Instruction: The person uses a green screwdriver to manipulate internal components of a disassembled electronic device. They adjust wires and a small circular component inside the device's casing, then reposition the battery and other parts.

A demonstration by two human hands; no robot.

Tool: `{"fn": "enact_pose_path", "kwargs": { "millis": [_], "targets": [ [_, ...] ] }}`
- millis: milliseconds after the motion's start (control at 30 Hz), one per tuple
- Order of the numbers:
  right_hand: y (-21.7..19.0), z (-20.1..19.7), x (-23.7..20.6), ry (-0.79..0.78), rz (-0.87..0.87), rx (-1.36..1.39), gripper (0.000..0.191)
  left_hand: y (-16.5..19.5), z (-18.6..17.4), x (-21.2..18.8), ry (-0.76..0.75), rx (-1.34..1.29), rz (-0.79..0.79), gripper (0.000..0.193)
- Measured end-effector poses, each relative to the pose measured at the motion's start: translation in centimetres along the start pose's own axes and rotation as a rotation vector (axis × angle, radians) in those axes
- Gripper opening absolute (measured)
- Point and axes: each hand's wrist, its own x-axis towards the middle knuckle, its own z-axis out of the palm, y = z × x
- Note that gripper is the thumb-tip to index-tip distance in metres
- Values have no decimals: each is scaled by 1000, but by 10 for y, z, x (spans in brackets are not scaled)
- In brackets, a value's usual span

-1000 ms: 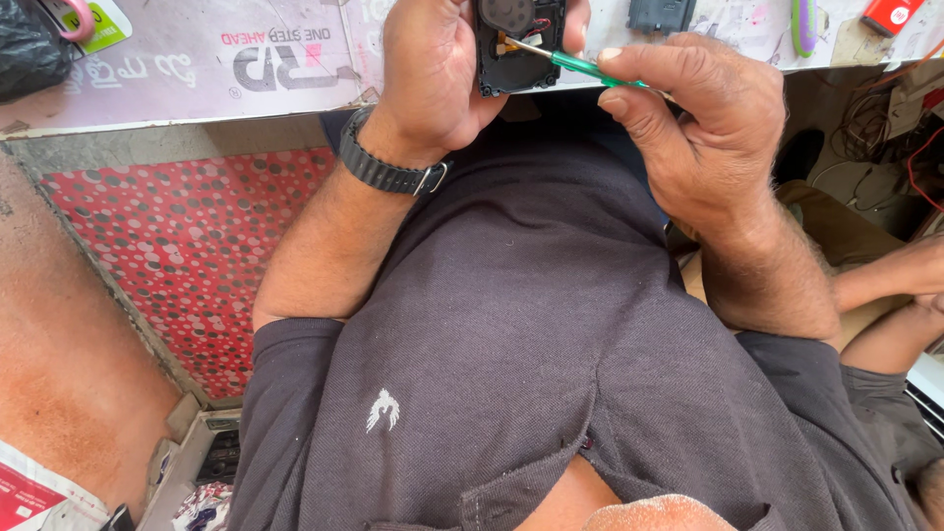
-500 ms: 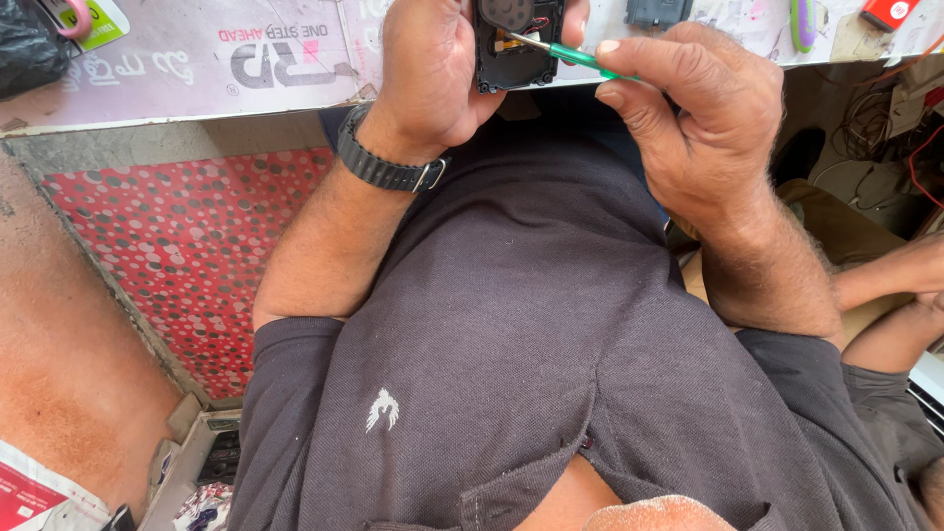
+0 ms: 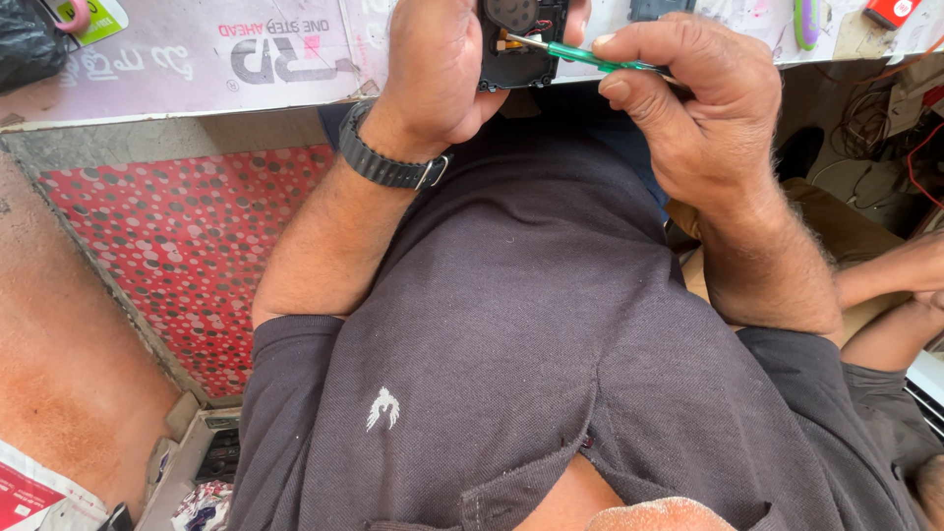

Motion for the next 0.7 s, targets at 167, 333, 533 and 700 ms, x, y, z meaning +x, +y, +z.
{"fn": "enact_pose_path", "kwargs": {
  "millis": [167,333,533,700],
  "targets": [
    [3,-1,-1,-10,62,36,13,-13,-18,-5,172,7,-18,39],
    [2,1,2,-14,93,128,14,-21,-26,-5,177,10,-25,38],
    [-4,3,6,16,260,278,19,-24,-27,-4,168,23,-33,37],
    [-3,5,7,21,275,332,20,-24,-29,-3,183,22,-37,37]
  ]
}}
